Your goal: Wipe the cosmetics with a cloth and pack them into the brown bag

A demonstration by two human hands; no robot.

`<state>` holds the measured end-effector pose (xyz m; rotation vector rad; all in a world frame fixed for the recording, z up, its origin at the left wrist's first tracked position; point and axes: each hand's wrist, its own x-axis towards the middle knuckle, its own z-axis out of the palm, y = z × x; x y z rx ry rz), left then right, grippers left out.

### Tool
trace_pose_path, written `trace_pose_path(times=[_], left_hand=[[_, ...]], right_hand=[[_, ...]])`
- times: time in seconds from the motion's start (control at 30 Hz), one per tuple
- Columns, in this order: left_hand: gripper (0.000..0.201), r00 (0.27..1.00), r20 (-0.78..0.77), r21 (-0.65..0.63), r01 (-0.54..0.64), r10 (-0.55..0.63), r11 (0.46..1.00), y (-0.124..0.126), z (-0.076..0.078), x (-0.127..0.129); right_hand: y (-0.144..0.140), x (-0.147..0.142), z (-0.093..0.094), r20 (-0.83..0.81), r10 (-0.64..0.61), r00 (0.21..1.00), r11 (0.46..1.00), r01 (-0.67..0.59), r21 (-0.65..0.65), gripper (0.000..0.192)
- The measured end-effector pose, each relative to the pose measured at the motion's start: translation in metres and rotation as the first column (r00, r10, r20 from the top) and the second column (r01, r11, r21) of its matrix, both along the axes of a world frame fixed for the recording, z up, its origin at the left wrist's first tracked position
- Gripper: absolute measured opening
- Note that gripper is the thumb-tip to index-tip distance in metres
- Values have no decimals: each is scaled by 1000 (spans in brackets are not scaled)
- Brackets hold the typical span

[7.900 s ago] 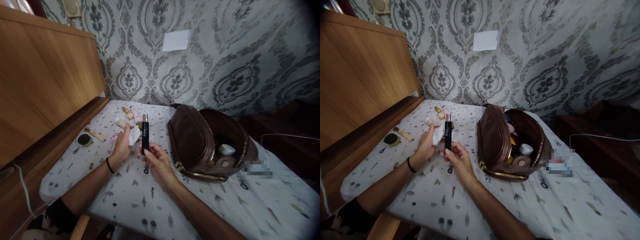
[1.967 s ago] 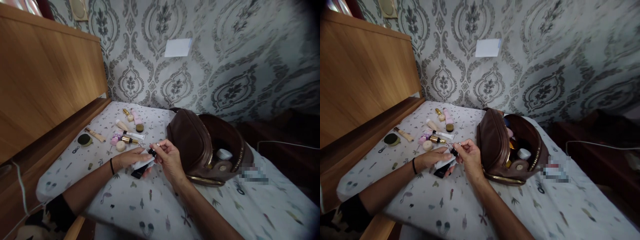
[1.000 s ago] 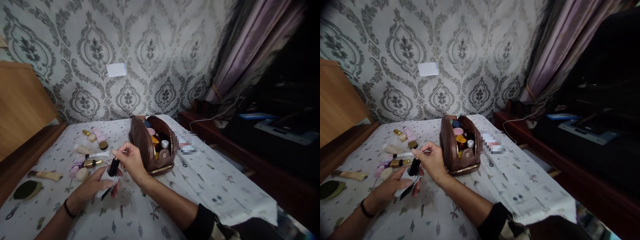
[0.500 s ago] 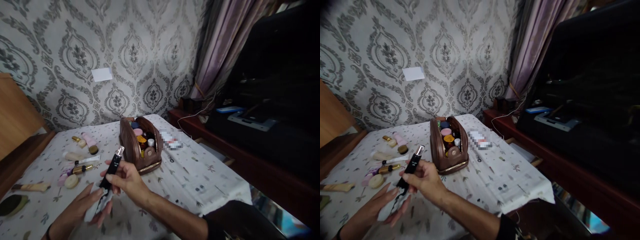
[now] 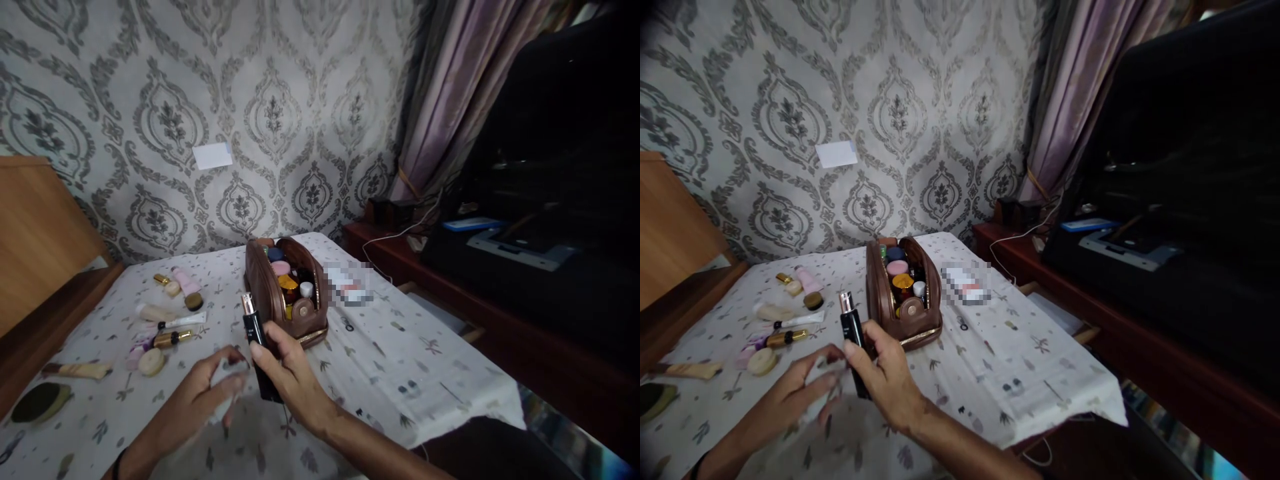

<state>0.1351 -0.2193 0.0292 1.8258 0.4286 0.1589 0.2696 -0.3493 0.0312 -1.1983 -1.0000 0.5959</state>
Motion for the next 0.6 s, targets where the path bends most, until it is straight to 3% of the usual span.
trace_pose_path(times=[0.13,0.23,0.37,0.5,0.6], left_hand=[[52,915,251,41,-337,316,941,1,12,2],[44,910,273,37,-333,311,942,-2,18,8],[34,923,269,51,-300,276,953,-5,18,15],[35,868,298,19,-421,397,907,-5,13,17],[38,839,315,66,-485,443,872,-7,14,19]], right_hand=[[-9,-3,-1,25,173,985,972,-166,-164,36],[-12,-6,-3,-15,282,959,937,-279,-208,39],[-18,-6,-8,-245,283,927,908,-342,-242,47],[-34,-2,-9,-365,207,908,951,-274,-142,62],[-44,1,-4,-320,96,942,989,-126,-74,47]])
